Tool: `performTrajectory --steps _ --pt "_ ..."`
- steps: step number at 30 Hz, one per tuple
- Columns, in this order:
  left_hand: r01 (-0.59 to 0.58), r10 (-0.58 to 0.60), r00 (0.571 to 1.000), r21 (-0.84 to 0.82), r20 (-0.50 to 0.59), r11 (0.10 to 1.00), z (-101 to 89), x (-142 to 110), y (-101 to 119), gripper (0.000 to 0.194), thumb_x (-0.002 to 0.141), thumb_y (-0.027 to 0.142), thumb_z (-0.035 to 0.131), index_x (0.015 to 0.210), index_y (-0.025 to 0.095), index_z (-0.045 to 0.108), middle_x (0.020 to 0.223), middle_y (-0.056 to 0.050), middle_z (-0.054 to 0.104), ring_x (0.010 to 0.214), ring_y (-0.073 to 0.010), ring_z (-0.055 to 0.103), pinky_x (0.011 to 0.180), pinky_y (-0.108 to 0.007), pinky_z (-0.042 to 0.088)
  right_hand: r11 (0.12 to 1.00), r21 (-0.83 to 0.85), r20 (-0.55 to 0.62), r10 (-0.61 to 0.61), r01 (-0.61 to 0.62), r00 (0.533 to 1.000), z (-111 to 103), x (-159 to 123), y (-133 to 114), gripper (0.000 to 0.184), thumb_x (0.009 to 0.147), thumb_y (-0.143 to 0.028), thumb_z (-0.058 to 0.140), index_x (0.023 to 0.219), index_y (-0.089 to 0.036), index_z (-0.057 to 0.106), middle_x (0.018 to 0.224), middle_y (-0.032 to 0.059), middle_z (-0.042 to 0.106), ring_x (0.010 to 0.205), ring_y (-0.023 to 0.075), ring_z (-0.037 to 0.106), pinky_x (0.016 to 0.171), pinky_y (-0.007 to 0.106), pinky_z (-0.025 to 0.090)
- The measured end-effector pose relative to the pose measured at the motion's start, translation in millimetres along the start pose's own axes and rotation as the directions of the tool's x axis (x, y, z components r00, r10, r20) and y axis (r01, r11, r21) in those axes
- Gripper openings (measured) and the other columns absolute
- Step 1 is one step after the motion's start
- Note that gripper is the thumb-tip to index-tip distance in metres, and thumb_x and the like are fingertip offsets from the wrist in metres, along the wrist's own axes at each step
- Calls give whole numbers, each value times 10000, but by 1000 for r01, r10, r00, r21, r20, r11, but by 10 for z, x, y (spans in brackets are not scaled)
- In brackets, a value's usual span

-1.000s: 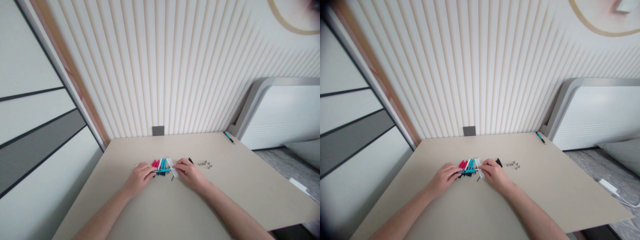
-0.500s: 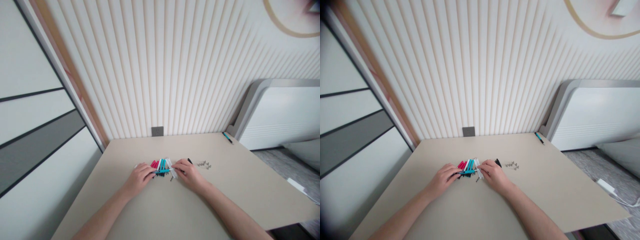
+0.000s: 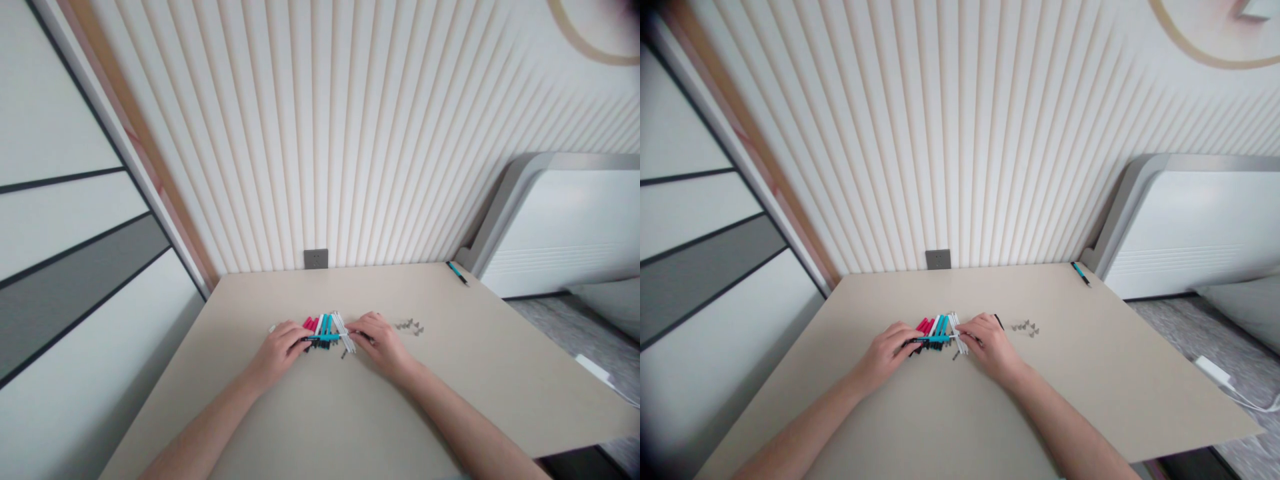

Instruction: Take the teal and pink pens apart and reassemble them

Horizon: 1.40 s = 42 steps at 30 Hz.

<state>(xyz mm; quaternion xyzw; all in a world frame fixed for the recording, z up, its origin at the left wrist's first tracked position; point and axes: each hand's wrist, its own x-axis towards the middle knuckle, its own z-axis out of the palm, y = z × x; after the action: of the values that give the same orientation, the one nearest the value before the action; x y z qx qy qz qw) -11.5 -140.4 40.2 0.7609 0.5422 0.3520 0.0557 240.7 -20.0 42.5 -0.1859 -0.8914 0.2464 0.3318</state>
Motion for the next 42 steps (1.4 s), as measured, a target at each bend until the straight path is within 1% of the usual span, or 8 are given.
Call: performTrajectory --steps 8,13,16,23,26,29,34,42 --pt "-9 8 999 -36 -31 999 9 -14 -10 148 936 237 539 1012 196 659 873 -49 661 835 -165 607 764 -280 488 993 97 -28 65 -62 997 74 -40 -56 194 931 -293 547 1077 -234 662 883 54 685 847 195 593 789 337 449" --pt "-83 83 996 13 -13 996 -5 -20 -9 141 936 251 544 997 195 659 834 -45 659 814 -167 594 757 -284 481 971 160 -25 186 -180 982 113 -55 -17 200 917 -348 565 1017 -224 687 880 52 694 823 190 614 751 310 465" --pt "-53 53 998 16 -28 998 -10 -9 -19 153 944 254 531 1019 200 653 867 -47 661 832 -165 598 769 -282 484 956 179 2 236 -233 972 123 -45 15 226 912 -373 567 1027 -225 693 902 51 711 823 191 631 755 305 473" --pt "27 -29 998 -23 -63 999 -38 -5 -28 160 950 240 515 1047 202 637 924 -47 660 864 -158 613 793 -276 492 977 96 23 189 -190 982 40 -10 9 308 958 -366 464 1174 -236 641 1050 65 712 958 204 639 862 331 471" --pt "38 -40 995 -26 -91 999 -51 -12 -28 159 948 235 516 1045 201 638 927 -46 660 859 -155 615 780 -269 496 979 50 -12 197 -196 980 -37 2 71 310 970 -345 428 1157 -225 644 1089 72 694 1006 203 619 906 342 460" --pt "58 -61 991 -22 -118 998 -58 -12 -29 153 945 243 522 1032 200 641 926 -43 660 859 -155 618 779 -267 499 973 -103 -40 206 -209 978 -115 3 177 279 954 -327 451 1070 -223 683 1082 80 680 1033 222 591 939 379 433" --pt "72 -74 988 -18 -133 997 -62 -5 -39 157 946 251 521 1032 204 642 928 -38 662 866 -154 624 792 -268 501 915 -327 34 259 -234 965 -140 -35 269 249 895 -344 556 1082 -256 695 1201 84 615 1130 259 520 968 424 386" --pt "57 -59 991 -20 -123 998 -65 -8 -53 145 944 237 525 1030 200 635 916 -36 658 857 -150 617 777 -261 497 902 -347 96 306 -257 947 -41 -28 234 273 888 -381 565 1107 -272 685 1217 85 594 1173 247 488 990 409 346"
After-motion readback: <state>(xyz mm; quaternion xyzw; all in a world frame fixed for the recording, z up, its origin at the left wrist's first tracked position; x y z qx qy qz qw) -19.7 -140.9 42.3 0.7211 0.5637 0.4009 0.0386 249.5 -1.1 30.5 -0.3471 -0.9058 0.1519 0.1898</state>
